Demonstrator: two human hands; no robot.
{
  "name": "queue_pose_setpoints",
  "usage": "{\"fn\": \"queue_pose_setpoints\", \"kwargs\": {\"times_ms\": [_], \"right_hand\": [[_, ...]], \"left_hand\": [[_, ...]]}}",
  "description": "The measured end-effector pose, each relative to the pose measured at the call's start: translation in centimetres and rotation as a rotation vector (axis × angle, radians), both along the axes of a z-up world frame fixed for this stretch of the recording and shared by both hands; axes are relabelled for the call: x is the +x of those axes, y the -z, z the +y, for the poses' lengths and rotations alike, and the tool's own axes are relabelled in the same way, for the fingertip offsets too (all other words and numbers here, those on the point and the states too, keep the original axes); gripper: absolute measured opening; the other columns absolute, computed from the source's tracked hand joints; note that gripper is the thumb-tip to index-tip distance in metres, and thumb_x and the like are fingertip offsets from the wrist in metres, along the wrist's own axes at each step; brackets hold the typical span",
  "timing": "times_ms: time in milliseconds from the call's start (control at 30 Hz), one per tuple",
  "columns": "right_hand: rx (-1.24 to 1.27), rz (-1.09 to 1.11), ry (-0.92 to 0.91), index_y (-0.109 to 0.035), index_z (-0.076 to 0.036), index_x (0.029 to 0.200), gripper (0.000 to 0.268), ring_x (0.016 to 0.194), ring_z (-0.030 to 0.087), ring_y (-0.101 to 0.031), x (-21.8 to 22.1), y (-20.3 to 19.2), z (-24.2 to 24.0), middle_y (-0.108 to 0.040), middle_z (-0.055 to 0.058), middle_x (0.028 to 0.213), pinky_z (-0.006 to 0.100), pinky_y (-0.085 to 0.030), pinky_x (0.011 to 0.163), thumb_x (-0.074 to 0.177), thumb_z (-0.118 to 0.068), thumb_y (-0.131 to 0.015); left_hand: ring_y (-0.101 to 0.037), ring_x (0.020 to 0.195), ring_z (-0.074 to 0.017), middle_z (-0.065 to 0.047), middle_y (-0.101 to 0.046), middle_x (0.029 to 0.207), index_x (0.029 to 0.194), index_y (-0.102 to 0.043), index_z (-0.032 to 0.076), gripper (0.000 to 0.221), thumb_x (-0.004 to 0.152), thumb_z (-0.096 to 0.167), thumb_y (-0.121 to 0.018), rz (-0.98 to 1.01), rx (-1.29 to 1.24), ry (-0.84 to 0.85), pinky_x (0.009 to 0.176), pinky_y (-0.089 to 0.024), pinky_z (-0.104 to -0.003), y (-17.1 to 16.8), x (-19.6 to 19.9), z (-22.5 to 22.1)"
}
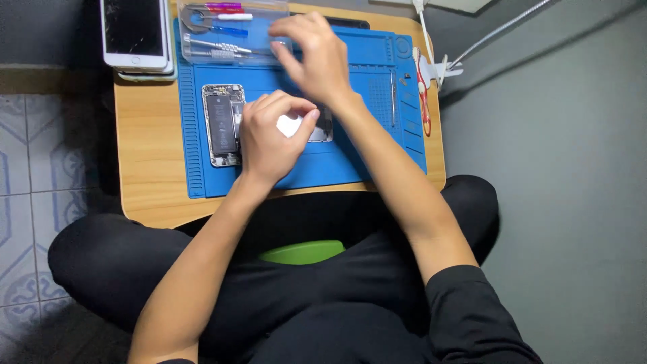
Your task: Using precision tools to manipulate and repair internal components of a mobile phone on a workbench.
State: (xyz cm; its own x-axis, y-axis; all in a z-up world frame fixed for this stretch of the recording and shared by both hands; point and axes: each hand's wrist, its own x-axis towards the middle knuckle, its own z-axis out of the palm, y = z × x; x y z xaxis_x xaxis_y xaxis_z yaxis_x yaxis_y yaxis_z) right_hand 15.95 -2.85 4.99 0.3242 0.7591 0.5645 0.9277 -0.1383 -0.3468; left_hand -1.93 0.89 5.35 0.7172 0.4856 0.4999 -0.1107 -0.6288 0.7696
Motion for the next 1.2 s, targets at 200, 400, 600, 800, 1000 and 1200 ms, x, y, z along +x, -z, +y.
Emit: {"fn": "queue_pose_setpoints", "kwargs": {"times_ms": [200,400,600,800,1000,1200], "right_hand": [[-0.162,0.041,0.271,-0.08,-0.015,0.108,0.012,0.091,0.025,-0.061,3.4,-1.1,-13.1,-0.077,-0.001,0.103,0.042,-0.049,0.076,0.101,-0.021,-0.072],[-0.474,0.132,0.527,-0.079,-0.023,0.114,0.02,0.093,0.029,-0.067,4.3,0.9,-19.1,-0.074,-0.007,0.095,0.052,-0.054,0.068,0.099,-0.033,-0.073],[-0.517,0.0,0.682,-0.071,-0.019,0.112,0.019,0.088,0.037,-0.071,3.6,3.5,-16.9,-0.076,0.007,0.104,0.055,-0.052,0.062,0.096,-0.029,-0.074],[-0.505,0.11,0.578,-0.062,-0.017,0.12,0.024,0.092,0.038,-0.069,2.6,1.4,-17.1,-0.072,0.011,0.103,0.058,-0.05,0.065,0.098,-0.008,-0.065],[-0.449,0.294,0.54,-0.056,-0.02,0.122,0.025,0.081,0.031,-0.063,1.5,-0.1,-16.8,-0.063,0.01,0.1,0.051,-0.048,0.064,0.099,-0.01,-0.051],[-0.239,0.236,0.396,-0.074,-0.017,0.097,0.026,0.082,0.026,-0.064,0.8,-0.4,-16.7,-0.065,0.004,0.096,0.045,-0.047,0.064,0.093,-0.013,-0.048]], "left_hand": [[-0.068,0.081,-0.0209,0.004,-0.077,0.09,0.092,-0.078,0.019,0.003,0.095,0.018,-0.078,0.035,0.018,0.028,0.084,-0.041,-0.041,0.5,0.2,-0.5],[-0.07,0.084,-0.0207,0.004,-0.078,0.091,0.096,-0.08,0.019,0.004,0.098,0.017,-0.077,0.04,0.116,0.038,0.086,-0.041,-0.043,1.8,0.6,-0.8],[-0.067,0.07,-0.0166,0.006,-0.076,0.088,0.095,-0.08,0.02,0.008,0.1,0.017,-0.075,0.062,0.162,0.038,0.085,-0.04,-0.043,3.9,1.0,-0.7],[-0.068,0.068,-0.0167,0.005,-0.075,0.081,0.092,-0.079,0.018,0.008,0.098,0.016,-0.075,0.061,0.141,0.031,0.084,-0.041,-0.043,4.3,0.8,-0.7],[-0.069,0.072,-0.016,0.007,-0.076,0.083,0.09,-0.078,0.019,0.007,0.096,0.016,-0.078,0.081,0.115,0.036,0.085,-0.041,-0.043,4.3,1.0,-0.5],[-0.069,0.071,-0.0159,0.007,-0.076,0.083,0.089,-0.077,0.019,0.008,0.096,0.016,-0.077,0.084,0.113,0.049,0.085,-0.041,-0.043,4.3,1.0,-0.8]]}}
